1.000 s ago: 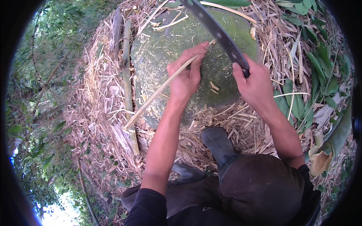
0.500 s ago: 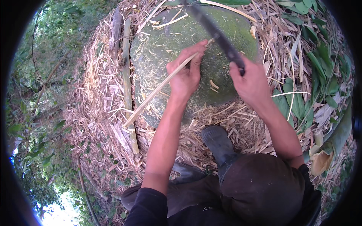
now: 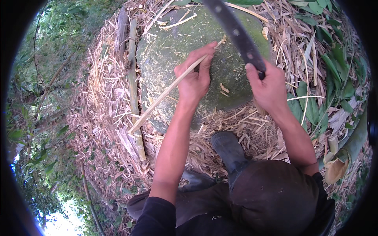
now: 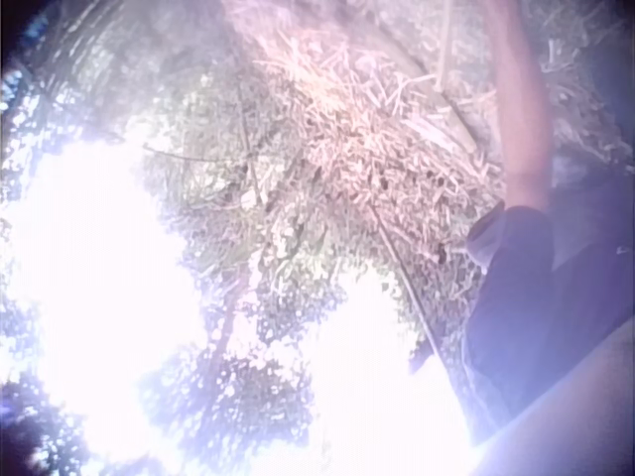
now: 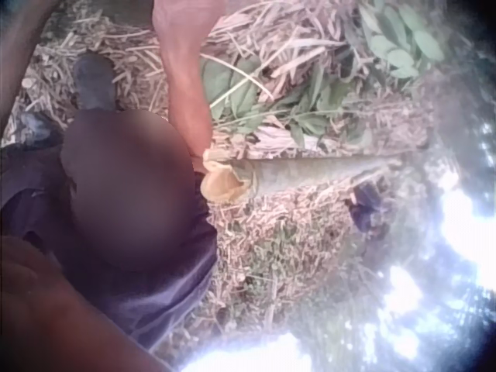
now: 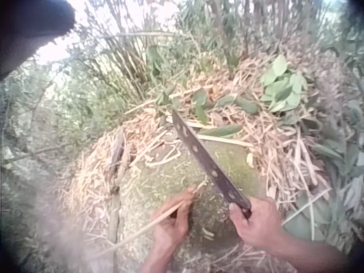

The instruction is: The person sits on the forest floor and uses a large machete to shave and sharpen a thin piece of bamboo. They hold the bamboo against their leg and a large rock, repeatedly scraping the blade to create a fine point.

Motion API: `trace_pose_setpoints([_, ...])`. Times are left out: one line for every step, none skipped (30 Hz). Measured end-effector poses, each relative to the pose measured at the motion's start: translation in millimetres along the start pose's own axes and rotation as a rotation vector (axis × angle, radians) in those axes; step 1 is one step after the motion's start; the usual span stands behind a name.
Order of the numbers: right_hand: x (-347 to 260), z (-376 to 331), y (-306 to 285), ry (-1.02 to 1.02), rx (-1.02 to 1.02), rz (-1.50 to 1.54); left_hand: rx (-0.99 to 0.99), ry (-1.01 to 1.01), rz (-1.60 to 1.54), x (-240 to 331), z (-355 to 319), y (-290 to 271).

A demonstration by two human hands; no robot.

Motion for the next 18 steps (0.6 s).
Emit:
trace_pose_setpoints([-1.6,-1.4,0.3,-0.008,0.017,0.018,0.001,-0.015,-0.011,-2.4,-0.7,-1.7])
trace_pose_setpoints([-3.1,-2.2,-3.6,-0.017,0.042,0.031,0.0,-0.022,-0.01,-2.9,-0.7,-0.4])
trace_pose_setpoints([-4.3,-2.5,-7.2,-0.026,0.067,0.044,-0.001,-0.03,-0.008,-3.3,-0.6,0.7])
trace_pose_setpoints([-0.2,-2.3,0.0,-0.021,0.001,-0.015,-0.002,-0.038,-0.007,-3.6,-0.5,1.8])
trace_pose_setpoints([5.6,-0.9,7.9,-0.017,-0.062,-0.078,0.002,-0.029,0.0,-2.9,-0.1,1.6])
trace_pose_setpoints([8.6,-0.5,14.1,-0.013,-0.125,-0.14,0.005,-0.02,0.007,-2.2,-0.2,0.5])
trace_pose_setpoints([8.4,0.5,8.7,0.011,-0.11,-0.117,0.009,-0.011,0.014,-1.5,0.1,0.5])
trace_pose_setpoints([3.0,0.5,4.7,0.039,-0.102,-0.088,0.01,-0.028,-0.006,-2.9,-0.4,-0.3])
trace_pose_setpoints([0.8,-0.9,2.7,0.066,-0.095,-0.059,0.011,-0.045,-0.025,-4.0,-0.9,-0.1])
trace_pose_setpoints([-0.1,-3.3,1.2,0.052,-0.064,-0.054,0.012,-0.063,-0.045,-5.6,-1.5,-0.5])
trace_pose_setpoints([0.1,-5.3,-1.8,0.037,-0.031,-0.05,0.011,-0.058,-0.046,-5.3,-1.2,0.1])
trace_pose_setpoints([0.6,-6.6,-3.9,0.021,0.002,-0.046,0.011,-0.054,-0.047,-5.1,-1.0,0.6])
trace_pose_setpoints([3.2,-8.0,1.9,0.01,-0.025,-0.072,0.01,-0.049,-0.048,-4.5,-0.9,0.6])
trace_pose_setpoints([6.7,-8.7,8.1,0.0,-0.049,-0.101,0.016,-0.077,-0.052,-6.5,-0.7,0.1])
trace_pose_setpoints([8.3,-8.5,12.3,-0.011,-0.072,-0.13,0.021,-0.105,-0.056,-8.1,-1.2,-1.0])
trace_pose_setpoints([10.6,-7.1,12.0,0.022,-0.089,-0.116,0.026,-0.132,-0.061,-9.7,-1.5,-1.6])
trace_pose_setpoints([12.2,-6.2,10.9,0.055,-0.111,-0.099,0.024,-0.122,-0.017,-7.0,-1.3,-1.9])
trace_pose_setpoints([15.4,-5.6,10.7,0.088,-0.133,-0.081,0.021,-0.112,0.026,-3.7,-1.0,-1.3])
Point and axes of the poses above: each hand's wrist, its own z-axis towards the middle knuckle, its own y-axis out of the palm, x = y × z, the point moved 10 cm from there along z, towards the middle knuckle, and after that the axes turned 8 degrees about x, right-handed, at the moved point
